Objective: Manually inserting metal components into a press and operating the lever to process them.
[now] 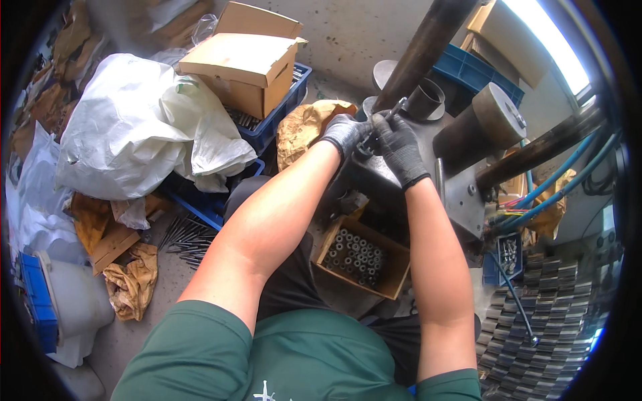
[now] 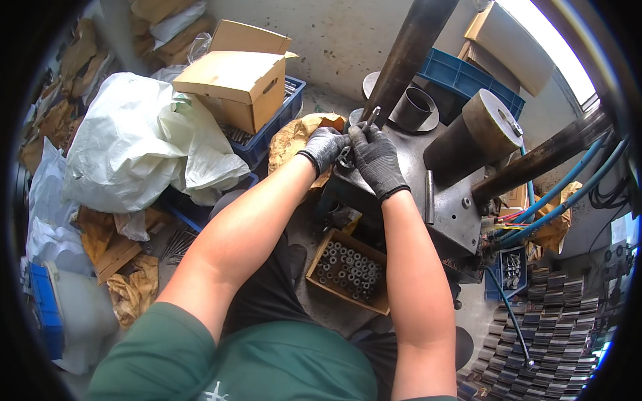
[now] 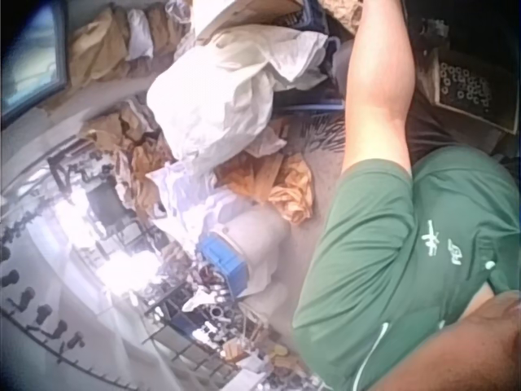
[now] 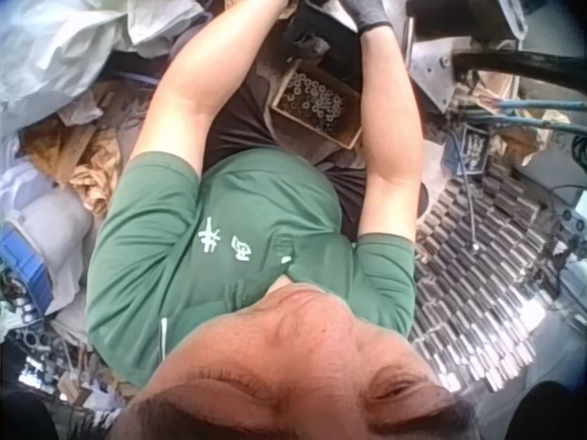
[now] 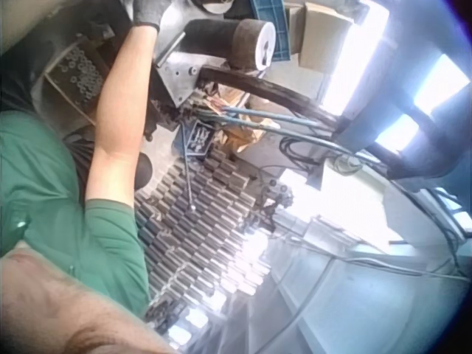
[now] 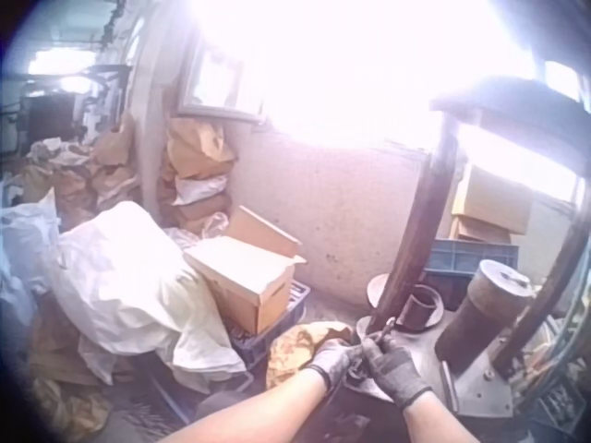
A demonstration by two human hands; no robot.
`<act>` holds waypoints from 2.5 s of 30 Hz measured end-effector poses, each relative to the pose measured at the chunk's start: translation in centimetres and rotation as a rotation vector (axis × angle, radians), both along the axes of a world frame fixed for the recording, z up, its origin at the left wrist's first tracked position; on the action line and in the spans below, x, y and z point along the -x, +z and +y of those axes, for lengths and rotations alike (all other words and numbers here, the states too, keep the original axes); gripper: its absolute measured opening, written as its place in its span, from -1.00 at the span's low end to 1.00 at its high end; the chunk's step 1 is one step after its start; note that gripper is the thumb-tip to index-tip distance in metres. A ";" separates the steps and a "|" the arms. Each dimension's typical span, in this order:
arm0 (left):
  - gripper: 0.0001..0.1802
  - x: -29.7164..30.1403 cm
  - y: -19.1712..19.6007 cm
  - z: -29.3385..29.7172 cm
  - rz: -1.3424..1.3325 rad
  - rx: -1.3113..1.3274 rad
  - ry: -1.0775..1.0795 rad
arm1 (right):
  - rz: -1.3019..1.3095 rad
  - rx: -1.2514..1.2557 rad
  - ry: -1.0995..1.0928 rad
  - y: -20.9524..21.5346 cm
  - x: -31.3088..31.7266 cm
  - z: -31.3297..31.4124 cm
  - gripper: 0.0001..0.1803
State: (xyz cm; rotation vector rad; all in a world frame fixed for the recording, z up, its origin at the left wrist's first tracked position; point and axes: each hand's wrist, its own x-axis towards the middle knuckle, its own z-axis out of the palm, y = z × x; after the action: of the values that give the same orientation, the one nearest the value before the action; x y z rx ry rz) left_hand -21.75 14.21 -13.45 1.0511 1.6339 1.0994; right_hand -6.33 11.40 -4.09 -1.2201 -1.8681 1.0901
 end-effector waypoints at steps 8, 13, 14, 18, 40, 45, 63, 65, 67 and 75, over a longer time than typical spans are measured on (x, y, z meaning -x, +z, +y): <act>-0.30 0.0 2.5 -1.1 0.080 0.058 -0.047 | 0.055 -0.386 0.084 -1.8 -2.4 -5.1 -0.80; -0.49 -2.1 6.8 -3.8 0.154 -0.021 0.005 | -0.005 -0.686 0.174 -4.5 -5.0 -9.8 -0.67; -0.47 -2.5 7.7 -4.3 0.299 -0.014 -0.043 | 0.002 -0.615 0.191 -4.7 -5.7 -10.1 -0.62; -0.51 -4.0 10.3 -6.3 0.396 -0.018 -0.160 | 0.005 -0.457 0.139 -4.6 -7.3 -10.2 -0.61; -0.82 -26.2 1.1 -19.7 -0.739 0.406 -0.889 | 0.402 0.201 -0.226 2.1 -31.4 -14.2 -0.60; -0.81 -26.4 0.1 -17.9 -0.661 0.487 -0.829 | 0.441 0.130 -0.267 0.4 -34.2 -13.6 -0.48; -0.72 -22.0 -0.3 -13.3 -0.360 0.208 -0.652 | -0.202 -0.009 -0.127 0.1 -35.5 -13.2 -0.63; -0.76 -22.2 -0.5 -13.7 -0.289 0.101 -0.638 | -0.618 -0.049 0.049 0.0 -35.3 -13.2 -0.64; -0.76 -21.9 -0.1 -13.6 -0.762 0.153 -0.541 | -0.610 -0.048 0.062 0.1 -35.0 -13.4 -0.64; -0.82 -19.9 9.1 -9.8 -0.058 -0.524 -0.488 | -0.687 0.116 0.274 0.9 -33.0 -13.0 -0.59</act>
State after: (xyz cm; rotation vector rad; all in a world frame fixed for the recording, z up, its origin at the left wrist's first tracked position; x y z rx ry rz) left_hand -1.86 4.41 -4.38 1.6316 0.9714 1.2243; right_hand 26.70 -1.59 -3.17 -1.5764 -2.5767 1.0002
